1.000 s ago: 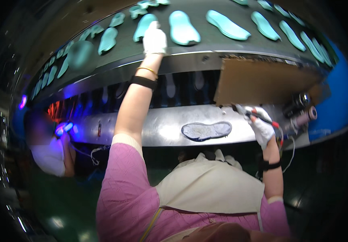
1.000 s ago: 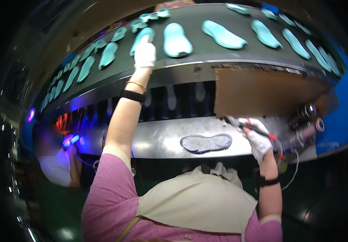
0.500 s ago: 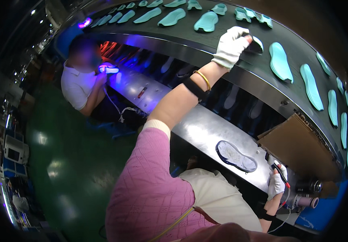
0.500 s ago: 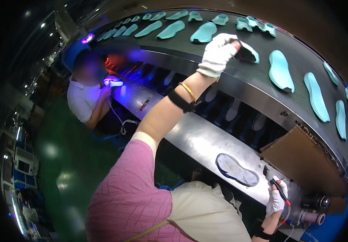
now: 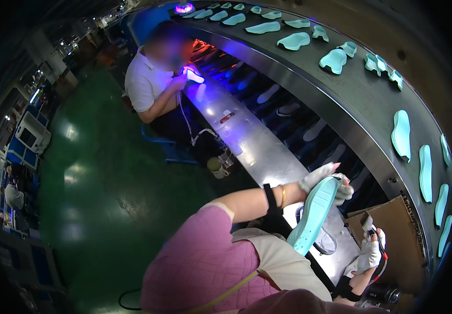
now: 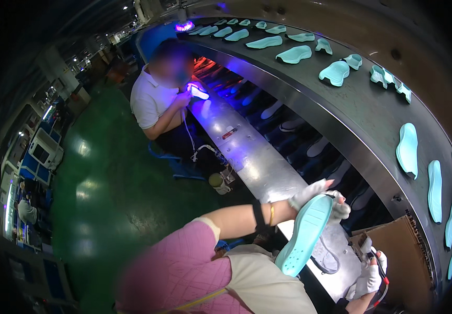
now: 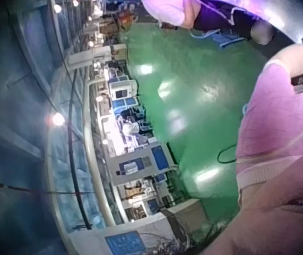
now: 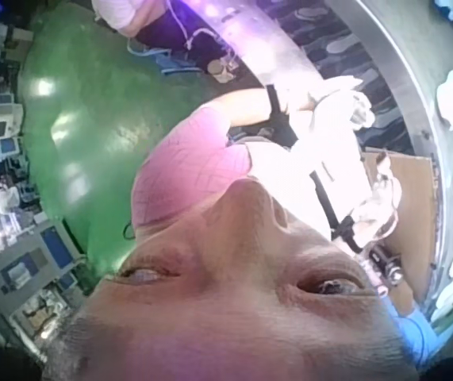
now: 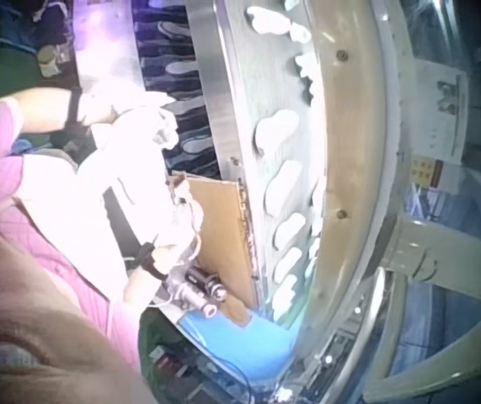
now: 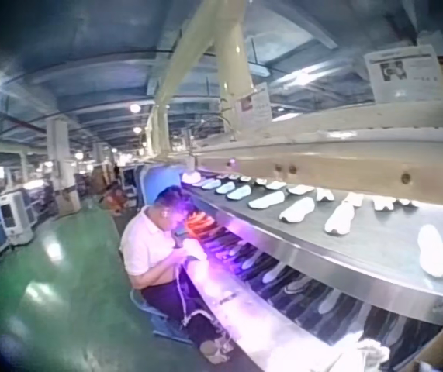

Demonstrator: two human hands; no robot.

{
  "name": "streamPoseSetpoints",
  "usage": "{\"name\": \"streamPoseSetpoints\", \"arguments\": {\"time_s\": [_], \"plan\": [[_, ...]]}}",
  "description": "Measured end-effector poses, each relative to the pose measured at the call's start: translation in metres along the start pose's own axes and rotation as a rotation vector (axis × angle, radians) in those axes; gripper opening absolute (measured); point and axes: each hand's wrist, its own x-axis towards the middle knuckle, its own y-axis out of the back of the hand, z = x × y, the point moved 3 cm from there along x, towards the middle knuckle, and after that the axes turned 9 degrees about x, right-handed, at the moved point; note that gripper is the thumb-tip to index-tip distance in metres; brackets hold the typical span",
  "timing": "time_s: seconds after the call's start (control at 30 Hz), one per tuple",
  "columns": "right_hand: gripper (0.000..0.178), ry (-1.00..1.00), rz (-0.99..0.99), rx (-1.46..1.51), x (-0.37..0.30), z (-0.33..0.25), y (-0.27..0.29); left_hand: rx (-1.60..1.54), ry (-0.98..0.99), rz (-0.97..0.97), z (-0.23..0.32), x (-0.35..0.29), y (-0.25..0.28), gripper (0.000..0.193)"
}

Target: Applying glue or adhesive to the edge of a shoe sole using a small brush tool at a factory workstation.

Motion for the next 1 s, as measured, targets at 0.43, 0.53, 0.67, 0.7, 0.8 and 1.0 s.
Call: {"name": "streamPoseSetpoints", "arguments": {"time_s": [0.43, 0.53, 0.67, 0.7, 0.8, 1.0], "plan": [[0.019, 0.175, -0.014, -0.093, 0.033, 0.019, -0.105, -0.140, -0.006, 0.534, -0.056, -0.008, -0.019, 0.068], [0.017, 0.077, 0.155, -0.172, 0.026, 0.003, -0.093, -0.084, 0.021, 0.569, -0.083, 0.016, -0.024, 0.069], [0.017, 0.281, 0.128, -0.168, 0.016, 0.008, -0.084, 0.075, 0.002, 0.656, -0.107, 0.031, -0.025, 0.068], [0.018, 0.293, 0.105, -0.110, 0.013, 0.011, -0.084, 0.141, -0.037, 0.704, -0.111, 0.035, -0.024, 0.068], [0.016, 0.292, 0.059, -0.275, 0.000, 0.003, -0.072, 0.103, 0.012, 0.614, -0.118, 0.043, -0.027, 0.064], [0.014, 0.360, 0.093, -0.305, -0.015, -0.006, -0.054, 0.081, 0.109, 0.547, -0.121, 0.062, -0.030, 0.067]]}}
